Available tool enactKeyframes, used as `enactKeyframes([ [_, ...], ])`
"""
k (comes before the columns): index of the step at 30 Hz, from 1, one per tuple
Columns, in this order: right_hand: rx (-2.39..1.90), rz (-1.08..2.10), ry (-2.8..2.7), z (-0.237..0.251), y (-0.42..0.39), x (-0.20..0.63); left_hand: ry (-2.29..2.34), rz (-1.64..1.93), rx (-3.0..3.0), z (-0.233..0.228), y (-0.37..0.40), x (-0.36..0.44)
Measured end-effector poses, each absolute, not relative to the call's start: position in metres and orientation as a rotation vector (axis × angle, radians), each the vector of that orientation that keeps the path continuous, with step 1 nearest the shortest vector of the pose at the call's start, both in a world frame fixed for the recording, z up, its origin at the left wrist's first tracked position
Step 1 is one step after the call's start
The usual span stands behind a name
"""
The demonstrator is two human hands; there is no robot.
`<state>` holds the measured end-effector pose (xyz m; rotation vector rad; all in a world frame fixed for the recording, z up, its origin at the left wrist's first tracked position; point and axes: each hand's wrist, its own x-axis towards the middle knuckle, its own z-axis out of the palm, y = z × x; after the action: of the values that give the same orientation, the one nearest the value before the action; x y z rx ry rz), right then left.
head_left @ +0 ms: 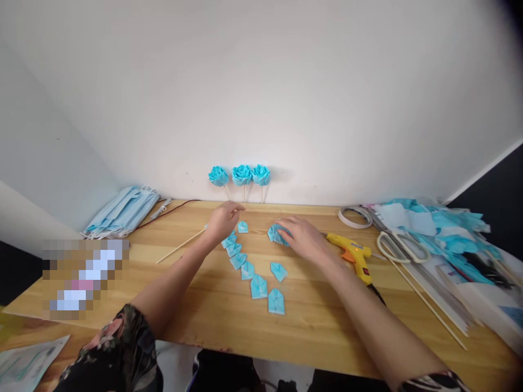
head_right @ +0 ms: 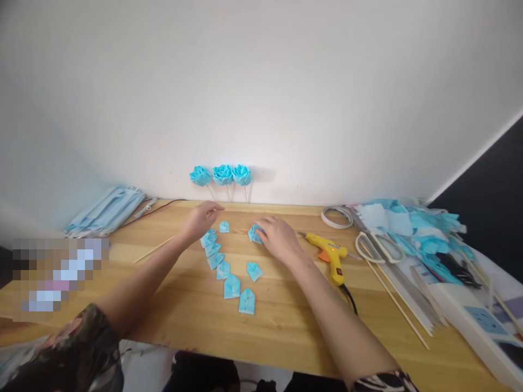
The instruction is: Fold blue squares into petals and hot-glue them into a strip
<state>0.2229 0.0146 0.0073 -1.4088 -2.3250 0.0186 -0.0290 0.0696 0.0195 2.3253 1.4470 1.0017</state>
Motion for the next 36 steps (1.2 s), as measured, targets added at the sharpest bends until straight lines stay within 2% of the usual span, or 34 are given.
enactKeyframes([
  [4, -1.257, 0.077, -2.522, 0.011, 0.034, 0.185, 1.488, 1.137, 2.205, 0.004, 0.060, -0.050],
  [11, -1.278, 0.171, -2.548, -0.002, 0.071, 0.132, 1.551, 1.191, 2.060, 0.002, 0.051, -0.061],
  [24, -1.402, 0.188, -2.491, 0.009, 0.045, 0.210, 1.461, 1.191, 2.092, 0.003, 0.045, -0.051],
  [32, -1.334, 0.196, -2.292, 0.029, -0.001, 0.189, 1.069, 0.956, 2.196, 0.012, 0.014, -0.023],
  [36, -1.276, 0.181, -2.268, 0.025, -0.010, 0.179, 1.081, 0.890, 2.141, 0.010, 0.010, -0.016],
])
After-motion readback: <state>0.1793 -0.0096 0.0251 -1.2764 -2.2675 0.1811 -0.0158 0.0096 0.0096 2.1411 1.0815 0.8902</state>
